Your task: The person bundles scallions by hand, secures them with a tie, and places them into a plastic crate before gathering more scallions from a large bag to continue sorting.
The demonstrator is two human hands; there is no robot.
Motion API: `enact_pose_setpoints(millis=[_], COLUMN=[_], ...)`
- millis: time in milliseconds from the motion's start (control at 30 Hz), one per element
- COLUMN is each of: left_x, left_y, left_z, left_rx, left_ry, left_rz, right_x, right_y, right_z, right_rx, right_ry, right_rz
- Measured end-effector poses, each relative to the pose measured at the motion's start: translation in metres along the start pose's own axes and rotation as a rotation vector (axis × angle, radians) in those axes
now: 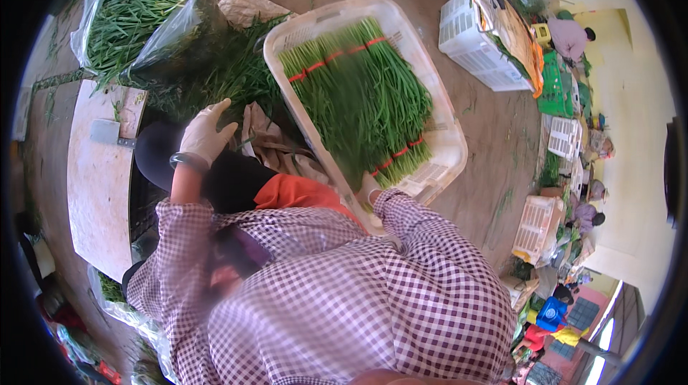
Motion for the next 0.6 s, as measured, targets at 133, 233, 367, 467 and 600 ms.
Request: enact_pose_setpoints(millis=[133,233,367,467,600], left_x=[-0.005,-0.002,-0.01,-0.012,-0.021], left_y=[0.004,0.001,0.005,0.002,0.004], left_z=[0.008,0.003,0.0,0.0,-0.012], left_rx=[0.021,0.019,0.021,0.013,0.085], left_ry=[0.011,0.023,0.013,0.027,0.073], left_rz=[-0.072,-0.057,-0.067,-0.05,-0.039], right_x=[0.009,-0.07,-0.111,-0.032,-0.08], right_y=[-0.016,0.038,0.037,-0.052,0.023], right_z=[-0.01,0.065,0.139,0.1,0.219], right_rx=[0.115,0.174,-0.001,-0.225,-0.228], right_ry=[0.268,0.524,0.441,0.302,-0.086], right_rz=[0.139,0.384,0.208,0.113,0.253])
Point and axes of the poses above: each hand's wrist, its own y-axis away from the middle knuckle, its own x-axis out of the palm, z = x × y, the point moved 10 cm from there along -y, towards the middle knuckle, and after that the axes turned 1 degree about y, right-handed, at the moved point
